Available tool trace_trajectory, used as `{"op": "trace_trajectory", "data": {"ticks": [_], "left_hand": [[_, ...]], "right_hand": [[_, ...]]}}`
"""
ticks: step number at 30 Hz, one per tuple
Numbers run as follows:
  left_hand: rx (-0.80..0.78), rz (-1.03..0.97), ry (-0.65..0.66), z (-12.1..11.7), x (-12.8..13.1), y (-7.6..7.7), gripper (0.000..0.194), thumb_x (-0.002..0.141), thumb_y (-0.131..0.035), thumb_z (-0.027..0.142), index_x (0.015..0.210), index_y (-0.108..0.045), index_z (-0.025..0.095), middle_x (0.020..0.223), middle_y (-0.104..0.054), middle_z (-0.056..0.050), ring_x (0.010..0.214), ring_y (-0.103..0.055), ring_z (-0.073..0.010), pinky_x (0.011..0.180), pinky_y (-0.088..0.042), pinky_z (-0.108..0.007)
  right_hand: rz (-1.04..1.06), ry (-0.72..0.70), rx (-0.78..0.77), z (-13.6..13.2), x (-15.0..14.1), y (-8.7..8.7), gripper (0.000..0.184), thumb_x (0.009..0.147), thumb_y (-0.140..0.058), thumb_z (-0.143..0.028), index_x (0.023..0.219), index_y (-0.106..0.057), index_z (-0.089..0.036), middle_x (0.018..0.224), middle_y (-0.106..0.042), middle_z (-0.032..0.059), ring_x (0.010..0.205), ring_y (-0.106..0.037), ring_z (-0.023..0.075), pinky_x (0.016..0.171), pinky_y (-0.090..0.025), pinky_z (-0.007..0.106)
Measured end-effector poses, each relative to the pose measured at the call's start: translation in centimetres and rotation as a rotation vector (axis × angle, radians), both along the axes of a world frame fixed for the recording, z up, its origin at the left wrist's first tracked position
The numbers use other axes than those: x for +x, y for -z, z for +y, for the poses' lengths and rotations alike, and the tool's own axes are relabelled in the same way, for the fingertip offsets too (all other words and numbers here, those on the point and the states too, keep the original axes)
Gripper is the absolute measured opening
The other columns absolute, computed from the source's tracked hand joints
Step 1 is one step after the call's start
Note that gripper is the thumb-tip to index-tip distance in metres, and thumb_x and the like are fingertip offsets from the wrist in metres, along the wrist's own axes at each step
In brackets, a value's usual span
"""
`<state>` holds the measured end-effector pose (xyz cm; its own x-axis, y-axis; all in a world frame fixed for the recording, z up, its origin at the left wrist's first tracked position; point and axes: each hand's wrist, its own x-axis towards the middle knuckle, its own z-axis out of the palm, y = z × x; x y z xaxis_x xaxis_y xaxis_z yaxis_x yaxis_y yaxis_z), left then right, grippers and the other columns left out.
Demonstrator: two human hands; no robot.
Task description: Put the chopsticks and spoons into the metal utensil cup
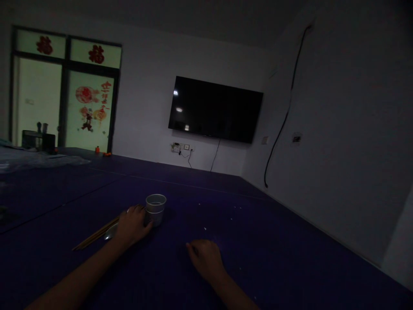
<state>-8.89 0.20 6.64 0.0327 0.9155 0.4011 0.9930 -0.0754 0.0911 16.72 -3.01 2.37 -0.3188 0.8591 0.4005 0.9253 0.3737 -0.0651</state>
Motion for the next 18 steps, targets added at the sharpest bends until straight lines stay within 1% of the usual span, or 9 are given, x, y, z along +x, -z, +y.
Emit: {"op": "trace_trajectory", "data": {"ticks": [2, 4, 8, 12, 15, 18], "left_hand": [[-0.030, 0.047, -0.088, 0.1, -0.5, 0.0, 0.047, 0.076, -0.049, 0.038, 0.114, -0.059, 0.012, 0.121, -0.057, -0.018, 0.113, -0.049, -0.0348, 0.090, -0.038, -0.047], [-0.074, 0.086, -0.184, 0.2, -1.1, 0.2, 0.052, 0.075, -0.048, 0.036, 0.119, -0.056, 0.009, 0.120, -0.056, -0.021, 0.112, -0.049, -0.0361, 0.088, -0.038, -0.048], [-0.112, 0.095, -0.321, 0.5, -2.1, 1.2, 0.055, 0.080, -0.045, 0.042, 0.121, -0.054, 0.006, 0.119, -0.055, -0.025, 0.108, -0.052, -0.0393, 0.081, -0.041, -0.047], [-0.165, 0.020, -0.361, 0.7, -2.4, 1.5, 0.056, 0.084, -0.041, 0.046, 0.120, -0.054, 0.005, 0.115, -0.057, -0.026, 0.102, -0.057, -0.0393, 0.077, -0.042, -0.045], [-0.189, 0.005, -0.361, 0.7, -2.3, 1.3, 0.052, 0.086, -0.039, 0.044, 0.118, -0.055, 0.006, 0.113, -0.059, -0.025, 0.100, -0.059, -0.0370, 0.076, -0.043, -0.043], [-0.203, 0.004, -0.354, 0.6, -2.4, 0.9, 0.048, 0.088, -0.037, 0.042, 0.113, -0.058, 0.007, 0.110, -0.062, -0.024, 0.100, -0.059, -0.0347, 0.076, -0.043, -0.041]], "right_hand": [[-0.004, 0.010, -0.007, 0.0, 0.0, 0.0, 0.037, 0.094, -0.040, -0.033, 0.072, -0.067, -0.020, 0.074, -0.071, 0.0014, 0.068, -0.066, 0.0144, 0.053, -0.033, 0.022], [-0.009, 0.017, -0.012, 0.0, 0.0, -0.1, 0.036, 0.094, -0.041, -0.033, 0.072, -0.067, -0.020, 0.074, -0.071, 0.0015, 0.068, -0.066, 0.0145, 0.053, -0.033, 0.022], [-0.016, 0.011, -0.009, 0.1, 0.0, 0.0, 0.035, 0.094, -0.041, -0.032, 0.072, -0.067, -0.021, 0.076, -0.072, 0.0017, 0.069, -0.067, 0.0148, 0.054, -0.033, 0.022], [-0.021, 0.008, 0.001, 0.1, 0.0, 0.0, 0.035, 0.094, -0.042, -0.032, 0.071, -0.066, -0.021, 0.074, -0.072, 0.0015, 0.068, -0.067, 0.0149, 0.054, -0.034, 0.021], [-0.019, -0.001, -0.001, 0.1, 0.0, 0.0, 0.035, 0.094, -0.041, -0.032, 0.072, -0.067, -0.021, 0.074, -0.071, 0.0020, 0.068, -0.066, 0.0147, 0.055, -0.034, 0.021], [-0.026, 0.001, -0.006, 0.1, 0.0, 0.0, 0.036, 0.094, -0.040, -0.032, 0.073, -0.068, -0.021, 0.074, -0.072, 0.0027, 0.068, -0.066, 0.0148, 0.055, -0.035, 0.022]]}}
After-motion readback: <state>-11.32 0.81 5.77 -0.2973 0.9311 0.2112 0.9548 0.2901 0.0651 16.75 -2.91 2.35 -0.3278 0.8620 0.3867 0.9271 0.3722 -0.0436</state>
